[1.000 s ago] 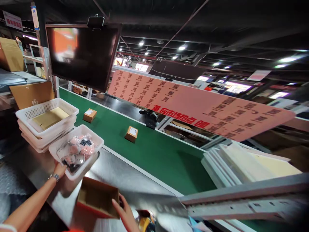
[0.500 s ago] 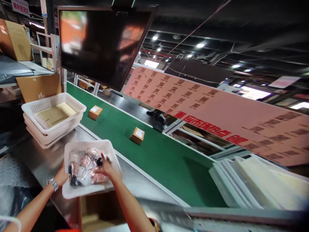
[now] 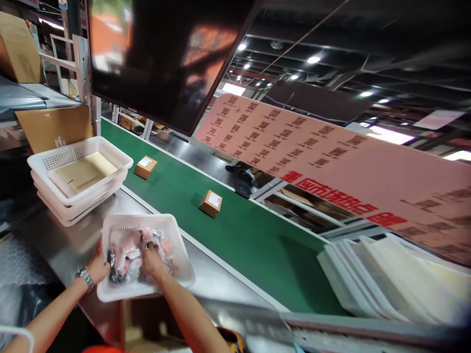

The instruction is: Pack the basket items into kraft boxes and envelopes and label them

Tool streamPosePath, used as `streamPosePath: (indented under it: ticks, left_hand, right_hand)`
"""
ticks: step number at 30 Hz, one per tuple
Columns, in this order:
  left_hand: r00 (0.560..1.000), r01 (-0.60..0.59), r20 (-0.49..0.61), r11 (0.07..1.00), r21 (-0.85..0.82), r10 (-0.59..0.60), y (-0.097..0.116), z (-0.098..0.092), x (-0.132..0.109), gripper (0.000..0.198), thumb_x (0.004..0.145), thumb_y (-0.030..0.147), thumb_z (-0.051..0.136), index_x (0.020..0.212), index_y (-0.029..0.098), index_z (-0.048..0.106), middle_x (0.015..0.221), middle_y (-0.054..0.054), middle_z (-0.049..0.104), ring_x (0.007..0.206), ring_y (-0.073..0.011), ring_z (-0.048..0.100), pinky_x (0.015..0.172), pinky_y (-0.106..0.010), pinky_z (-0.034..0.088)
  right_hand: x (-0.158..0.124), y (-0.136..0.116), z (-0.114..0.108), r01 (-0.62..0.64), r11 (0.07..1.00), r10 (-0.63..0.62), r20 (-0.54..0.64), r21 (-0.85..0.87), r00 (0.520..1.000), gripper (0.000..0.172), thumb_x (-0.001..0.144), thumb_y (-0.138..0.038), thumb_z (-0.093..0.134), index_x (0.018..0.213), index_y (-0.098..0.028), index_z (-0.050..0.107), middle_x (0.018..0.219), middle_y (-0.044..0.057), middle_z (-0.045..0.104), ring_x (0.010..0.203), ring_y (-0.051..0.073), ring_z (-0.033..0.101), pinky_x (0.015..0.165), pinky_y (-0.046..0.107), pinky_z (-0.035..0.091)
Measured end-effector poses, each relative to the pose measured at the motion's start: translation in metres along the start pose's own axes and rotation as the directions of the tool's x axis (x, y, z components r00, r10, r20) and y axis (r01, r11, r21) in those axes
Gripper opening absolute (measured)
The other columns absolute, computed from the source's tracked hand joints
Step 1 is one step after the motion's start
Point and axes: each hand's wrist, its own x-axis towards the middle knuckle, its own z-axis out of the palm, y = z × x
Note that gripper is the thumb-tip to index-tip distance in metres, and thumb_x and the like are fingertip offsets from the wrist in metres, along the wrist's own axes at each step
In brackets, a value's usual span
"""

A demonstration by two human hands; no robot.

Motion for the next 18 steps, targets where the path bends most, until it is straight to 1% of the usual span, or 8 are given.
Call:
streamPosePath:
  ticks: [2,5,7,10,12,14,16,18]
  left_hand:
    - [0.996,-0.041,-0.081,0.995,0.092,0.048,0.002,0.002,-0.002,0.106,0.085,0.02,0.064,0.177,-0.007,0.02,0.187,-0.033,0.025,0.178,-0.0438,0.019,0.147,-0.05,0.022]
    - [0.941,-0.237,-0.205,0.957,0.168,0.269,0.008,0.0,-0.008,0.096,0.093,0.028,0.064,0.18,0.006,0.029,0.19,-0.026,0.024,0.179,-0.0466,0.006,0.146,-0.065,0.016]
    - [0.898,-0.381,-0.159,0.907,0.182,0.409,0.015,-0.004,-0.009,0.098,0.092,0.033,0.072,0.18,0.012,0.033,0.192,-0.023,0.019,0.179,-0.0477,0.003,0.145,-0.067,0.018]
    - [0.864,-0.5,0.052,0.841,0.209,0.501,0.031,-0.011,-0.005,0.121,0.076,0.034,0.089,0.181,0.017,0.033,0.192,-0.022,0.016,0.178,-0.0527,0.002,0.143,-0.07,0.017]
    - [0.865,-0.502,0.155,0.828,0.251,0.478,0.045,-0.013,0.002,0.129,0.069,0.034,0.093,0.182,0.023,0.031,0.193,-0.021,0.016,0.176,-0.0566,0.003,0.14,-0.077,0.017]
    - [0.895,-0.439,0.221,0.85,0.291,0.387,0.058,-0.012,0.011,0.14,0.062,0.035,0.1,0.183,0.029,0.03,0.193,-0.022,0.007,0.173,-0.0634,0.002,0.134,-0.084,0.022]
    - [0.92,-0.359,0.28,0.878,0.316,0.276,0.068,-0.007,0.019,0.155,0.048,0.037,0.109,0.182,0.035,0.03,0.193,-0.023,-0.004,0.169,-0.0707,-0.003,0.125,-0.091,0.028]
    - [0.92,-0.317,0.335,0.885,0.341,0.201,0.075,-0.001,0.026,0.167,0.034,0.037,0.114,0.18,0.041,0.033,0.192,-0.022,-0.008,0.167,-0.0746,-0.006,0.12,-0.096,0.027]
  right_hand:
    - [-0.003,0.006,-0.01,-0.022,0.999,0.023,-0.023,0.028,0.999,0.078,0.073,-0.007,0.075,0.15,-0.014,0.069,0.149,0.025,0.07,0.126,0.041,0.068,0.11,0.05,0.052]
    - [-0.016,0.016,-0.026,-0.024,0.996,0.031,-0.071,0.09,0.997,0.058,0.078,-0.007,0.071,0.134,-0.016,0.08,0.135,0.017,0.078,0.114,0.033,0.074,0.102,0.04,0.055]
    - [-0.028,0.024,-0.04,-0.005,0.99,0.022,-0.122,0.138,0.992,0.053,0.079,-0.006,0.067,0.129,-0.016,0.082,0.129,0.014,0.08,0.114,0.031,0.074,0.103,0.037,0.055]
    - [-0.051,0.037,-0.06,0.032,0.975,0.022,-0.24,0.219,0.971,0.054,0.082,-0.007,0.063,0.131,-0.016,0.082,0.134,0.015,0.078,0.122,0.031,0.074,0.11,0.038,0.056]
    - [-0.07,0.044,-0.07,0.055,0.959,0.042,-0.331,0.279,0.943,0.057,0.082,-0.009,0.062,0.136,-0.017,0.081,0.139,0.016,0.076,0.123,0.031,0.074,0.112,0.041,0.058]
    - [-0.094,0.049,-0.071,0.08,0.941,0.066,-0.41,0.328,0.909,0.058,0.081,-0.011,0.06,0.135,-0.02,0.08,0.14,0.016,0.075,0.125,0.031,0.074,0.113,0.043,0.059]
    - [-0.125,0.05,-0.062,0.122,0.906,0.095,-0.477,0.404,0.874,0.052,0.082,-0.017,0.061,0.129,-0.023,0.082,0.14,0.015,0.075,0.13,0.032,0.073,0.117,0.046,0.058]
    - [-0.16,0.047,-0.045,0.169,0.837,0.142,-0.506,0.52,0.851,0.043,0.082,-0.026,0.066,0.121,-0.024,0.085,0.139,0.015,0.076,0.133,0.035,0.072,0.118,0.048,0.058]
